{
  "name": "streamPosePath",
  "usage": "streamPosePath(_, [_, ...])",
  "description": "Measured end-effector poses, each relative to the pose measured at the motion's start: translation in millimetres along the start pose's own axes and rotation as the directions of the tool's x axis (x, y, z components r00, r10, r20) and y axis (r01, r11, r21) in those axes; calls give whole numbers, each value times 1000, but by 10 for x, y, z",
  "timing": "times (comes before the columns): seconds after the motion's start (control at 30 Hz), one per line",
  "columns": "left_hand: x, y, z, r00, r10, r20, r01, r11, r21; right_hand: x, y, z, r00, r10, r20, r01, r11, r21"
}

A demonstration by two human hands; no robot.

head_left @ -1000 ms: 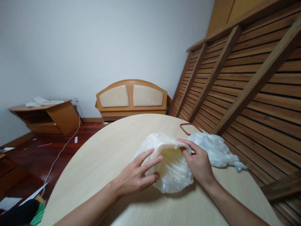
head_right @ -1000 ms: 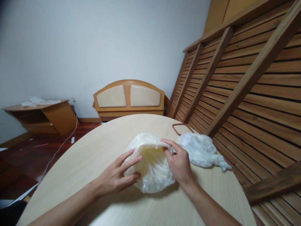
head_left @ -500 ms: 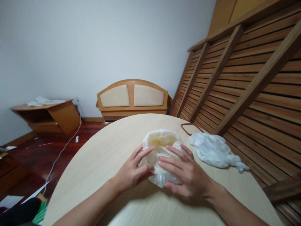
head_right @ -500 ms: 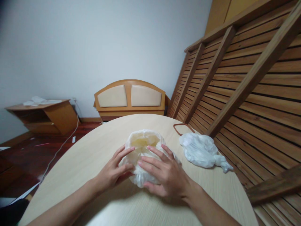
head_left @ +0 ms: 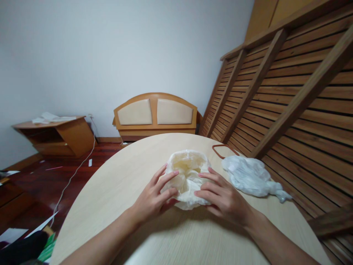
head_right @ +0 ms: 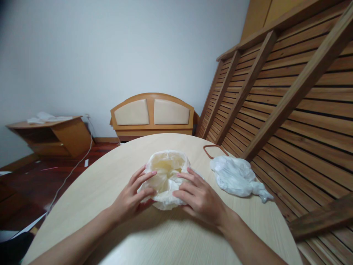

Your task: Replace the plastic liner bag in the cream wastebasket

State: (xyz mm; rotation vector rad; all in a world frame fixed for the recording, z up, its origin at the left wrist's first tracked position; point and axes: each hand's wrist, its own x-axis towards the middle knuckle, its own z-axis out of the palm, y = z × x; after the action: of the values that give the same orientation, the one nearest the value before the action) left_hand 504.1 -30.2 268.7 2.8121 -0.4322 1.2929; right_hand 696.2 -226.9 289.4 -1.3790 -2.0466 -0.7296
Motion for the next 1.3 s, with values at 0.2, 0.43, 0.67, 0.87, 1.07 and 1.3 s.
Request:
streamPosePath(0.2, [-46, -34, 14, 999, -15, -43, 16, 1000, 18, -13, 51, -28, 999, -25, 45, 28, 997, -65])
streamPosePath(0.43, [-41, -44, -19, 992, -17, -123, 13, 999, -34, -14, -19, 2, 998, 33, -58, -31, 999, 40])
streamPosePath(0.67, [-24, -16, -15, 985, -67, -157, 62, 997, -40, -18, -2, 26, 993, 44, -110, -37, 997, 63])
streamPosePath(0.87, [-71, -14, 114, 955, -281, -96, 266, 953, -143, -26, 18, 55, 980, 100, -170, -86, 993, 86])
streamPosePath(1.07, [-155, 20, 216, 876, -467, 123, 483, 839, -250, -57, 54, 91, 963, 169, -212, -148, 983, 112])
streamPosePath(1.3, [-218, 10, 238, 823, -549, 149, 542, 677, -497, -123, 140, 130, 907, 339, -249, -302, 937, 175])
